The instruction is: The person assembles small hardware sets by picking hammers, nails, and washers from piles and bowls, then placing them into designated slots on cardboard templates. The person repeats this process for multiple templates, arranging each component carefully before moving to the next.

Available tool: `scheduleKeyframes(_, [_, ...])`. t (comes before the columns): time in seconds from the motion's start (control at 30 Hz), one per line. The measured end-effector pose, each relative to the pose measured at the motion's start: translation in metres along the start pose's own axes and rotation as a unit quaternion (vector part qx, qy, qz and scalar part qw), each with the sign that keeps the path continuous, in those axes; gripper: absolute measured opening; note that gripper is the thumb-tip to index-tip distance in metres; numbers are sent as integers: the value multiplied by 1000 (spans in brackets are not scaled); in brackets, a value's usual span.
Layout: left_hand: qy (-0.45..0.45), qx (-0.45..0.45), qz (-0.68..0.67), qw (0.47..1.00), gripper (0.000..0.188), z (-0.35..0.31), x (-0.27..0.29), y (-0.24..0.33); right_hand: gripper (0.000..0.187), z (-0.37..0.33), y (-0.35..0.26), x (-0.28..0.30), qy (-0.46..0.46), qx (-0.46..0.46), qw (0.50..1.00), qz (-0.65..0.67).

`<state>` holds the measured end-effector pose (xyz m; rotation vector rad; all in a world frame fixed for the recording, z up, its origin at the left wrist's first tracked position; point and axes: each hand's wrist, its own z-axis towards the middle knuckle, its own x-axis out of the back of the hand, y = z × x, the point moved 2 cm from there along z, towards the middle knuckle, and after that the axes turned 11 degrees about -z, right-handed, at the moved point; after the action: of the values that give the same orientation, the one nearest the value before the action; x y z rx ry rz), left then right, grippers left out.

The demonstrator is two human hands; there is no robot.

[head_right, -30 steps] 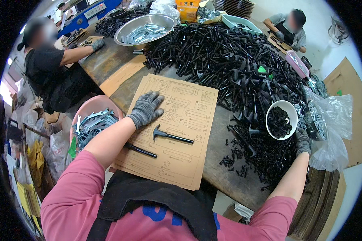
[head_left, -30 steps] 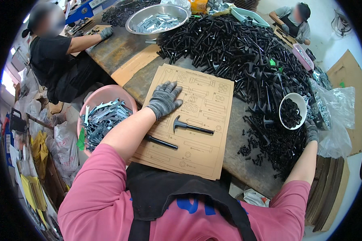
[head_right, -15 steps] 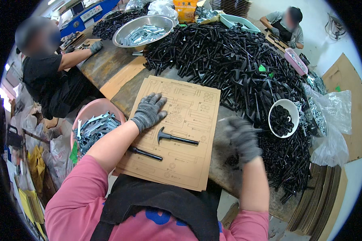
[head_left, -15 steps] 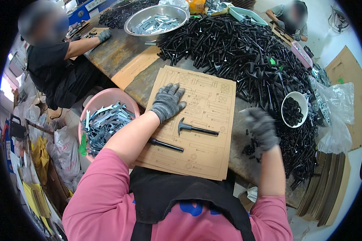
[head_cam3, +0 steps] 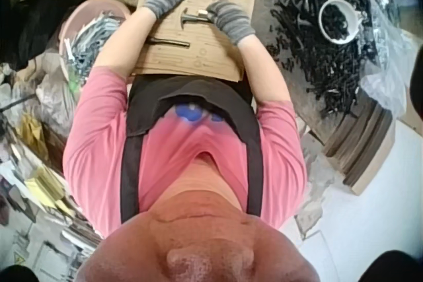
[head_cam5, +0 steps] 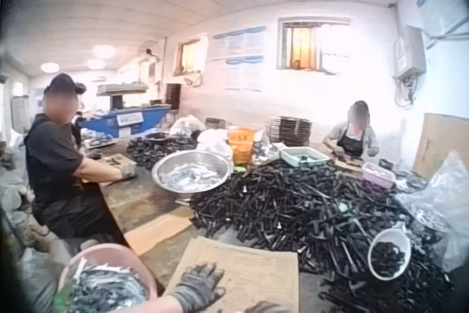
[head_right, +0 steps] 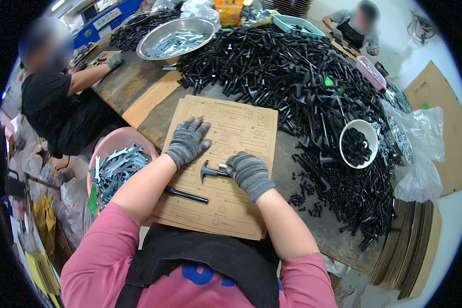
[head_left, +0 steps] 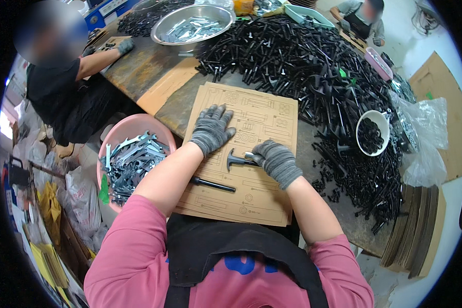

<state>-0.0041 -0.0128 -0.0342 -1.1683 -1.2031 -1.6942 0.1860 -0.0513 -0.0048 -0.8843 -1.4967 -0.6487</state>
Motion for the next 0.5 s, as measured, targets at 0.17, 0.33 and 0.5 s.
scheduleKeyframes(0.17, [30,-23,2,999,52,2,-7,-6,25,-28,14,5,125,-33,990,64])
scheduleKeyframes(0.33, [27,-34,41,998,52,4,-10,-7,26,-102,66,8,188,-132,971,70])
scheduleKeyframes(0.5, [9,-25,33,999,53,5,-13,-10,21,-208,130,9,323,-285,902,-28])
